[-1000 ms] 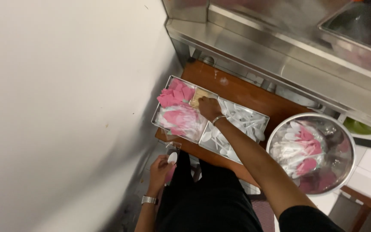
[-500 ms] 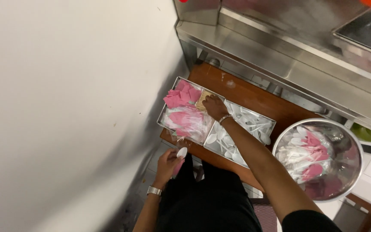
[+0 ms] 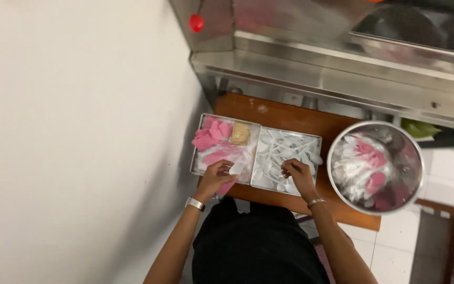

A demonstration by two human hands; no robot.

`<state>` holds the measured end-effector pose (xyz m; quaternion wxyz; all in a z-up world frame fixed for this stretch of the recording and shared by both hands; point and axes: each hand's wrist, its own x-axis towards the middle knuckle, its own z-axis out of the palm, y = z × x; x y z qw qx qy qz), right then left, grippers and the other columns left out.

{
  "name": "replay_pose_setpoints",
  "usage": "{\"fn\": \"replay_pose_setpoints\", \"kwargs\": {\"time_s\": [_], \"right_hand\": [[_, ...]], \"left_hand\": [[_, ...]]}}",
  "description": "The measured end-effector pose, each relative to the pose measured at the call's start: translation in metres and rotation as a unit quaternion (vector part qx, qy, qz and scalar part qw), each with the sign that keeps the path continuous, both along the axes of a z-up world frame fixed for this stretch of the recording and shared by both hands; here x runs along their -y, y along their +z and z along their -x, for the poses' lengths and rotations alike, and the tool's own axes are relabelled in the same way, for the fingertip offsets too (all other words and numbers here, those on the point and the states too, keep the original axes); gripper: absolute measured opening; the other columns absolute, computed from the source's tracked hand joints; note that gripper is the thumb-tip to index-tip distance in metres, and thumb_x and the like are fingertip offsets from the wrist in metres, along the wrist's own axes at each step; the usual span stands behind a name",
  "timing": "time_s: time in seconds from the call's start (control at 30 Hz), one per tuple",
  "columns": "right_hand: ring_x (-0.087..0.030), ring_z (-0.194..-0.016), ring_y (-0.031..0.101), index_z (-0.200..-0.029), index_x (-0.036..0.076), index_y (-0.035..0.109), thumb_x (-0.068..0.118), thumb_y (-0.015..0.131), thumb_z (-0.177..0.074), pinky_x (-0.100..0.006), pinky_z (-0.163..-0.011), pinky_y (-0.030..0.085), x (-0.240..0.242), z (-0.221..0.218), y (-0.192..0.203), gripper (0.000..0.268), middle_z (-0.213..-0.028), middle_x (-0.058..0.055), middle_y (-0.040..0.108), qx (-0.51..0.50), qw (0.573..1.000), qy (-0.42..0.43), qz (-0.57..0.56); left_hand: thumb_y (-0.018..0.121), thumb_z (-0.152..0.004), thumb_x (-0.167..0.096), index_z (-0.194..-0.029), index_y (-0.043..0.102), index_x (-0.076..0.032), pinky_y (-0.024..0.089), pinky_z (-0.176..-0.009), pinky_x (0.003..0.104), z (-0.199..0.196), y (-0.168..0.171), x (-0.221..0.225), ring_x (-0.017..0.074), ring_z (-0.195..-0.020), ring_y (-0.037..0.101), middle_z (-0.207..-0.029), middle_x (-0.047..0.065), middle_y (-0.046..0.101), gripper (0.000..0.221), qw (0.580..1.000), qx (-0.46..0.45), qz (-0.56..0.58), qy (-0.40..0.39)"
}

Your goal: Packing individual plastic spoons into small pink plastic bags and arranging them in a tray.

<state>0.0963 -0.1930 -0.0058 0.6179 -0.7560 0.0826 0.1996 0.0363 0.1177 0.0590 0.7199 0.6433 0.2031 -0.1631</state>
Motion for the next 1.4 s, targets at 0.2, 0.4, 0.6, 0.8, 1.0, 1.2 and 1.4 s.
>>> {"fn": "replay_pose_setpoints", "kwargs": {"time_s": [0.2, 0.4, 0.6, 0.8, 1.0, 1.2, 1.4], "right_hand": [[-0.022, -0.073, 0.070, -0.091, -0.001, 0.079, 0.004, 0.077, -0.092, -0.035, -0.069, 0.061, -0.006, 0.012, 0.108, 0.005, -0.086, -0.017, 0.075, 0.127, 0.991, -0.024, -0.022], [-0.022, -0.071, 0.071, -0.092, 0.001, 0.081, 0.003, 0.081, -0.086, -0.034, -0.068, 0.062, -0.019, 0.016, 0.176, 0.007, -0.088, -0.014, 0.076, 0.238, 0.967, 0.031, 0.087], [-0.026, -0.067, 0.072, -0.092, 0.002, 0.080, 0.000, 0.075, -0.088, -0.035, -0.064, 0.062, -0.021, 0.023, 0.189, 0.006, -0.087, -0.014, 0.076, 0.288, 0.938, 0.077, 0.179], [-0.027, -0.068, 0.073, -0.094, 0.003, 0.078, 0.003, 0.073, -0.091, -0.036, -0.066, 0.062, -0.023, 0.026, 0.197, 0.006, -0.087, -0.012, 0.075, 0.285, 0.930, 0.067, 0.221], [-0.024, -0.067, 0.072, -0.095, 0.007, 0.077, 0.005, 0.074, -0.092, -0.034, -0.065, 0.061, -0.035, 0.021, 0.201, 0.005, -0.085, -0.008, 0.073, 0.304, 0.923, 0.065, 0.227], [-0.022, -0.068, 0.068, -0.091, 0.012, 0.076, 0.010, 0.076, -0.090, -0.034, -0.067, 0.059, -0.058, 0.013, 0.191, 0.003, -0.084, -0.004, 0.068, 0.338, 0.910, 0.070, 0.228], [-0.026, -0.089, 0.063, -0.090, 0.013, 0.077, 0.014, 0.079, -0.090, -0.039, -0.085, 0.054, -0.068, 0.007, 0.180, 0.002, -0.094, -0.005, 0.060, 0.344, 0.912, 0.065, 0.215]], "left_hand": [[0.091, -0.073, -0.012, -0.117, 0.069, -0.005, 0.059, -0.071, 0.027, -0.030, 0.009, 0.003, 0.0110, -0.080, 0.066, -0.095, 0.008, 0.071, 0.050, 0.991, -0.005, 0.057, -0.121], [0.089, -0.075, -0.010, -0.116, 0.069, -0.005, 0.058, -0.070, 0.023, -0.051, 0.029, 0.011, 0.0075, -0.078, 0.064, -0.094, 0.006, 0.072, 0.046, 0.978, 0.014, 0.062, -0.197], [0.089, -0.073, -0.008, -0.115, 0.071, -0.006, 0.059, -0.075, 0.026, -0.066, 0.031, 0.015, 0.0093, -0.083, 0.066, -0.095, 0.008, 0.074, 0.046, 0.963, 0.042, 0.059, -0.261], [0.089, -0.075, -0.008, -0.115, 0.071, -0.003, 0.060, -0.076, 0.032, -0.076, 0.047, 0.013, 0.0156, -0.085, 0.067, -0.098, 0.014, 0.074, 0.044, 0.956, 0.059, 0.053, -0.283], [0.089, -0.074, -0.012, -0.115, 0.073, -0.008, 0.057, -0.082, 0.032, -0.075, 0.051, 0.011, 0.0144, -0.086, 0.064, -0.093, 0.011, 0.074, 0.044, 0.947, 0.086, 0.023, -0.308], [0.090, -0.074, -0.013, -0.114, 0.073, -0.010, 0.056, -0.086, 0.033, -0.070, 0.054, 0.017, 0.0155, -0.088, 0.066, -0.093, 0.011, 0.075, 0.043, 0.949, 0.094, 0.045, -0.296], [0.089, -0.076, -0.015, -0.115, 0.072, -0.011, 0.056, -0.082, 0.028, -0.070, 0.060, 0.023, 0.0110, -0.084, 0.065, -0.093, 0.007, 0.075, 0.043, 0.952, 0.078, 0.059, -0.289]]}}
